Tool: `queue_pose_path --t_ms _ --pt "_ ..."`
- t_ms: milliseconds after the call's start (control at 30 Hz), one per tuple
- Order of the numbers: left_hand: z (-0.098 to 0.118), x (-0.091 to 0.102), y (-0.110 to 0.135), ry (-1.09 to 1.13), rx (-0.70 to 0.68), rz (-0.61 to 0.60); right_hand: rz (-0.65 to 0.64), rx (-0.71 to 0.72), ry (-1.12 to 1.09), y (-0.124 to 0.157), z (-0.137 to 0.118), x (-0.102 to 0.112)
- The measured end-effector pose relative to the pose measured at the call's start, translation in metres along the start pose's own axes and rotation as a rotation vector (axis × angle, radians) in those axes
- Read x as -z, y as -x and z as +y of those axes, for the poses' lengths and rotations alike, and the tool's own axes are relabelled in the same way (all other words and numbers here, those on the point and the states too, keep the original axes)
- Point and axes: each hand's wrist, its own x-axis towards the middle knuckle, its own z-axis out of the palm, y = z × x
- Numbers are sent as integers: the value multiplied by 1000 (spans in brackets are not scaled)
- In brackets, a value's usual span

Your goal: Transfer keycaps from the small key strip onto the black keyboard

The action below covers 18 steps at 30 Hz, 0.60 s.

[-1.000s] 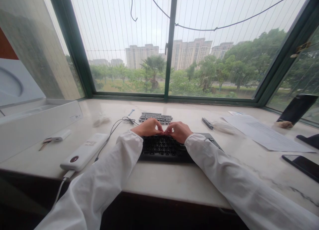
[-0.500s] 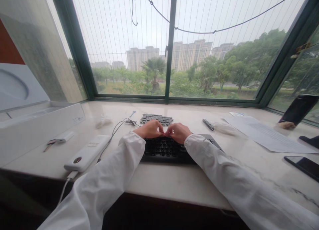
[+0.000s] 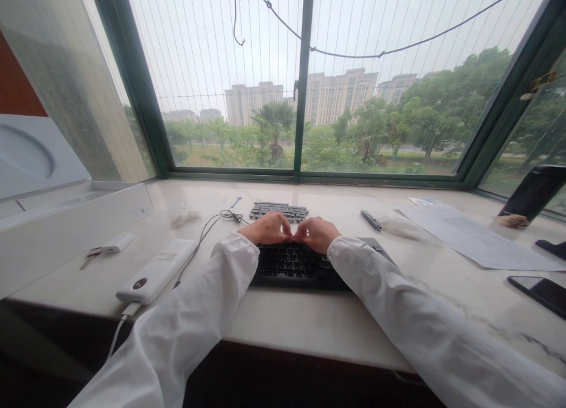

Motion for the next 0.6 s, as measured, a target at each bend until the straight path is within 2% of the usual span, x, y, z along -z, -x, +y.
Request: queue_pose_path --t_ms 367,600 --pt "0 1 -4 -21 -22 -33 -54 -34 -95 0 0 -1" --pt "1 0 0 2 -44 16 37 56 62 10 -2 1"
